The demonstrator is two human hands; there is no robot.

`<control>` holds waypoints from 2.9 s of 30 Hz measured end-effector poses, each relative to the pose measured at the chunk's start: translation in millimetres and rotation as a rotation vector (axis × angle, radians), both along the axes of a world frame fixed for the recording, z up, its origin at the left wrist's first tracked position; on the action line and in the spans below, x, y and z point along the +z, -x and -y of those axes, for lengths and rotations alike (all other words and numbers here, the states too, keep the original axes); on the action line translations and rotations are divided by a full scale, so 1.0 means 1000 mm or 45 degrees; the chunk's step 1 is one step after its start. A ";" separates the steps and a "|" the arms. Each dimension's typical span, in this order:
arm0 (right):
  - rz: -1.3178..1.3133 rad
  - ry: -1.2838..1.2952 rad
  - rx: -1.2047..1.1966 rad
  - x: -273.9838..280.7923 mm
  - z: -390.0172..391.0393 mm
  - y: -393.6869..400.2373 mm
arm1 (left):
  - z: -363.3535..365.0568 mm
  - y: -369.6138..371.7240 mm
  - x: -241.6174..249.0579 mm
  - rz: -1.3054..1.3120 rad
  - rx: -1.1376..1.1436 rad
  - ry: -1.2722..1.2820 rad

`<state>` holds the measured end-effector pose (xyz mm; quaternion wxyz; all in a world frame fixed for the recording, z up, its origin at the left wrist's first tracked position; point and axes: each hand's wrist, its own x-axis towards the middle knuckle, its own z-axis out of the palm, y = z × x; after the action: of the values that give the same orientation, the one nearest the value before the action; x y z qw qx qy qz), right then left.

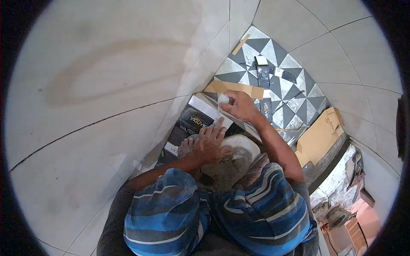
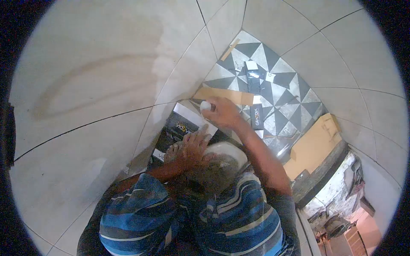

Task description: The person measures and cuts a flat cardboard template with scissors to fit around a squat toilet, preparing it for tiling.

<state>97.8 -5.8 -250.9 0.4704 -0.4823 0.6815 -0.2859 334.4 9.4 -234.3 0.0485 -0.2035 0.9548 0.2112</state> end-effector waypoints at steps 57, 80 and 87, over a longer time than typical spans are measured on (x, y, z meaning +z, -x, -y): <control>0.058 0.211 -0.023 -0.002 -0.015 -0.001 | 0.002 0.000 -0.003 -0.016 0.008 0.070; 0.952 -0.171 -0.687 -0.042 -0.074 0.000 | 0.047 -0.026 -0.013 -0.325 0.692 -0.360; 1.026 -0.196 -0.775 -0.040 -0.085 0.000 | 0.044 -0.024 -0.009 -0.282 0.710 -0.531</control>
<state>97.7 79.5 -290.9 0.6254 -0.0773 0.5748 -0.5221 358.0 -34.7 -243.5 -0.0742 -0.4177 0.7984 0.4272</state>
